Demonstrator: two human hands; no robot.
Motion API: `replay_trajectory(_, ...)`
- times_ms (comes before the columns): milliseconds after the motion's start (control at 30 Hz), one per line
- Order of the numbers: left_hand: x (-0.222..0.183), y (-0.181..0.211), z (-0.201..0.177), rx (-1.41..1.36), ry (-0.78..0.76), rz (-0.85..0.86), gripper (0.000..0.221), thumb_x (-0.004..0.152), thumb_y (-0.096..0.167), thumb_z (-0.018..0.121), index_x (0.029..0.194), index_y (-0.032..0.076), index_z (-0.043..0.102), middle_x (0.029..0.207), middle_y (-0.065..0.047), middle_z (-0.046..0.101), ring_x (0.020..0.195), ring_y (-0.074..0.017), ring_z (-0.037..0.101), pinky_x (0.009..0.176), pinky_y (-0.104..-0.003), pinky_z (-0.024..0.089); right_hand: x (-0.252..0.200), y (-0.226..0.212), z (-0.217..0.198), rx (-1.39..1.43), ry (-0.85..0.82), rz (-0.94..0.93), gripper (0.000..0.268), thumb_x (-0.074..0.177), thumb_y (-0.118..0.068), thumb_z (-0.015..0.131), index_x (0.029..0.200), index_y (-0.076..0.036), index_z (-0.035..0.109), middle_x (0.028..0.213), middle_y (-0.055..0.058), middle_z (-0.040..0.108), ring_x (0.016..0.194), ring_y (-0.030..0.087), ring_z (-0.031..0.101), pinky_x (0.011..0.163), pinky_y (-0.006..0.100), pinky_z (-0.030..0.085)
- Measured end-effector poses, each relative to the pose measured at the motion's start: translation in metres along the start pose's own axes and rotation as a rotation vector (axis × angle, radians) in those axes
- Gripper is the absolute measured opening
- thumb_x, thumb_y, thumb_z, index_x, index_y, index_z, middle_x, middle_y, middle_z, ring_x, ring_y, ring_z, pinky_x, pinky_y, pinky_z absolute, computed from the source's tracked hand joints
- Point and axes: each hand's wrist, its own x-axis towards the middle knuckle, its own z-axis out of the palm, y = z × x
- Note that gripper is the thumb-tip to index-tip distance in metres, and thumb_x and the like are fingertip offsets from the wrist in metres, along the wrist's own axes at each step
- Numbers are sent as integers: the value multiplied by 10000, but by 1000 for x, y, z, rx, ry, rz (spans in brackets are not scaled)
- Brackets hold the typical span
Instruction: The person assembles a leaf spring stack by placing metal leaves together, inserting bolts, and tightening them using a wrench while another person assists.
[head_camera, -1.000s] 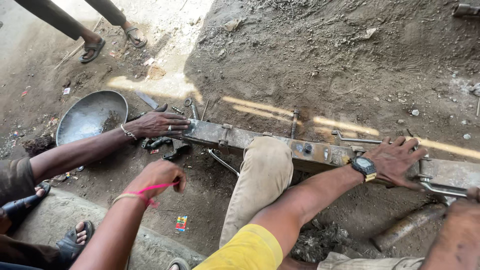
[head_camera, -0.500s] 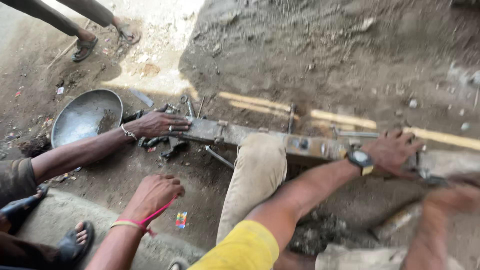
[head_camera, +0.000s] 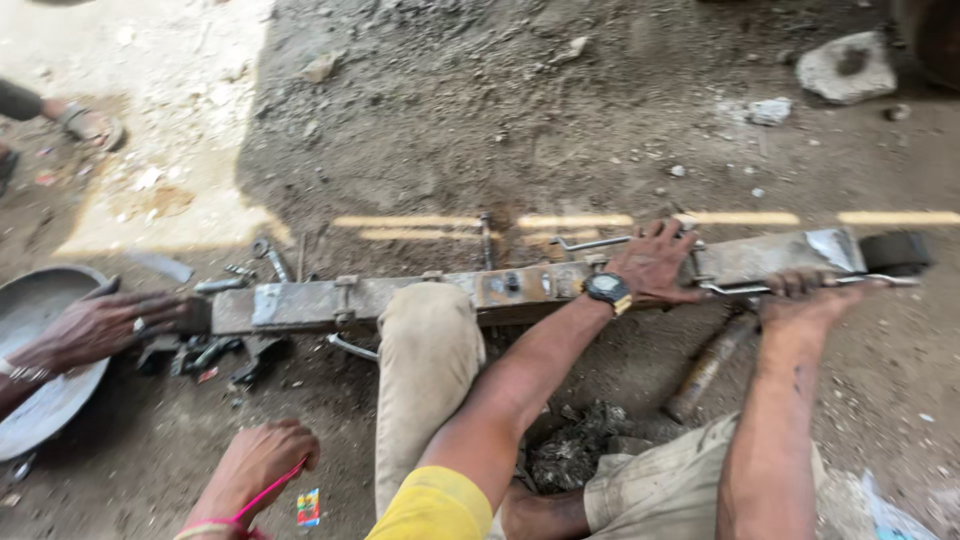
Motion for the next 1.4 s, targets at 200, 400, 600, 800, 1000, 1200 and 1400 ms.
replay_trajectory(200,-4,-2,-4,-93,27,4,1149,735,873,597,1552,96,378,1451,-224,478,1347,-429,497,1093,-639,435,-11,9,12,-22,152,-106,666,1003,-829,356,844,-188,444,647,-57,365,551,121,357,542,293,383)
replay_trajectory(400,7,-18,18,-17,63,15,1155,706,865,642,1516,84,381,1460,-229,441,1343,-427,451,1075,-631,412,-134,99,53,-1358,-945,-941,337,1086,-228,509,818,-109,675,728,4,665,641,81,633,493,254,557)
replay_trajectory(600,1,-13,18,-53,41,25,1166,691,867,670,1485,63,384,1467,-240,411,1340,-426,415,1056,-631,390,-121,60,57,-860,-278,-763,522,1069,-685,300,1016,-226,543,826,-96,594,640,58,573,463,225,465)
replay_trajectory(800,-8,1,-10,-38,47,19,1121,704,860,669,1468,78,422,1450,-213,454,1340,-397,438,1074,-627,396,-77,-19,78,2,63,-31,635,1005,-754,317,726,-198,441,571,-81,338,495,102,282,476,286,318)
replay_trajectory(1000,0,-9,2,-76,39,-1,1120,671,802,716,1474,77,428,1458,-194,445,1343,-390,443,1096,-591,410,-141,61,84,-989,-308,-1167,575,1188,-526,251,1124,-45,559,846,-1,532,695,128,544,490,234,409)
replay_trajectory(1200,3,-20,11,-16,54,13,1200,645,827,733,1486,41,396,1498,-216,397,1378,-413,407,1122,-602,372,-164,84,75,-1201,-874,-1351,463,1135,-438,493,797,-152,629,648,-34,591,488,95,544,395,242,421)
replay_trajectory(1400,-4,-4,-3,-65,30,49,1275,645,872,729,1494,-6,364,1545,-248,346,1408,-438,378,1144,-618,333,-113,10,75,-229,-268,-402,630,1036,-717,372,704,-186,439,563,-72,375,447,113,355,417,286,338)
